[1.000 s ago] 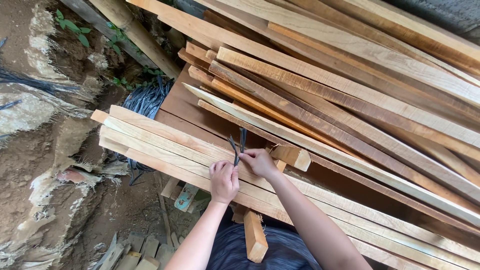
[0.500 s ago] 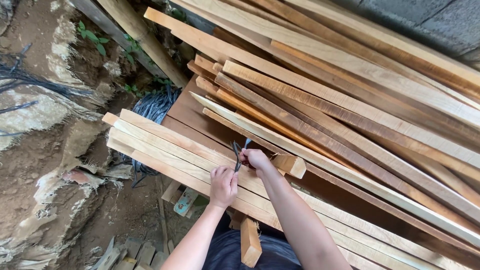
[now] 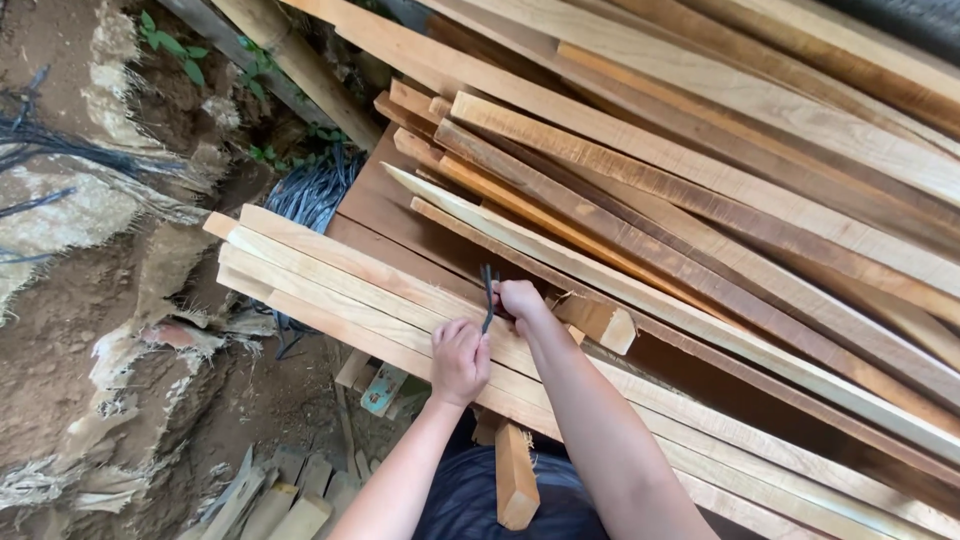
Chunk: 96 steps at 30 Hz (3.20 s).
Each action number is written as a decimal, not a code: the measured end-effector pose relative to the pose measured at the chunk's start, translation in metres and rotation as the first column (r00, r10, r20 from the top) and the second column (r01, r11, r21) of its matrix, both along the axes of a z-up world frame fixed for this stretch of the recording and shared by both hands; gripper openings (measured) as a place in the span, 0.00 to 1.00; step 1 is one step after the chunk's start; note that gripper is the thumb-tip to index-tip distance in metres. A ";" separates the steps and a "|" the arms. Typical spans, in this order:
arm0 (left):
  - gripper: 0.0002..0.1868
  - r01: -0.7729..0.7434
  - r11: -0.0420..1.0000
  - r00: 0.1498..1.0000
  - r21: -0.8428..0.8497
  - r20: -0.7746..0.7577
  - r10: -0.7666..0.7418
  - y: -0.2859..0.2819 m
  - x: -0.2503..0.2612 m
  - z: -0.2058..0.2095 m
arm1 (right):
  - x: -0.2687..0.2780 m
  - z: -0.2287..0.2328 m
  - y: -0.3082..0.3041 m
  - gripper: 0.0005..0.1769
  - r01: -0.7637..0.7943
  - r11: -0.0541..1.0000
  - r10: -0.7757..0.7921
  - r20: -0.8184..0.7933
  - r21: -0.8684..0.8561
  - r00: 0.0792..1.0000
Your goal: The person stacks several thin wooden planks on a workbench and then secures them together using a black plastic tie. The camera is extremely shaky throughout the process.
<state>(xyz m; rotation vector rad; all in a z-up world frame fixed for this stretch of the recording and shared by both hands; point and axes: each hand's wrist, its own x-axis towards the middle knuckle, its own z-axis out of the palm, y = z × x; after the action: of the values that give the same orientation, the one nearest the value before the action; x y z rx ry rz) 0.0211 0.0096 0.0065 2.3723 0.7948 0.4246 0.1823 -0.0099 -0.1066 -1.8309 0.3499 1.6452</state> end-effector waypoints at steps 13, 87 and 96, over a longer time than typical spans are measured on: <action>0.39 0.189 0.973 0.901 0.130 -0.417 -0.120 0.025 -0.022 0.004 | -0.005 -0.028 -0.002 0.15 0.130 0.960 -0.130 -0.016 0.247 0.991; 0.09 0.001 1.000 0.997 -0.017 0.079 0.001 -0.001 0.009 0.002 | -0.012 -0.143 -0.004 0.13 0.219 0.967 -0.225 0.027 0.132 0.974; 0.12 -0.068 0.980 0.983 -0.185 0.153 0.097 -0.001 0.005 -0.008 | -0.013 -0.071 -0.006 0.14 0.198 0.958 -0.216 0.065 0.206 0.974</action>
<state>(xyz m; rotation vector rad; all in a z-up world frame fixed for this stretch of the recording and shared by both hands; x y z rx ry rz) 0.0265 0.0085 -0.0013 2.1142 0.8227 0.5490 0.1698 -0.0162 -0.1776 -1.6508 0.3158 1.4001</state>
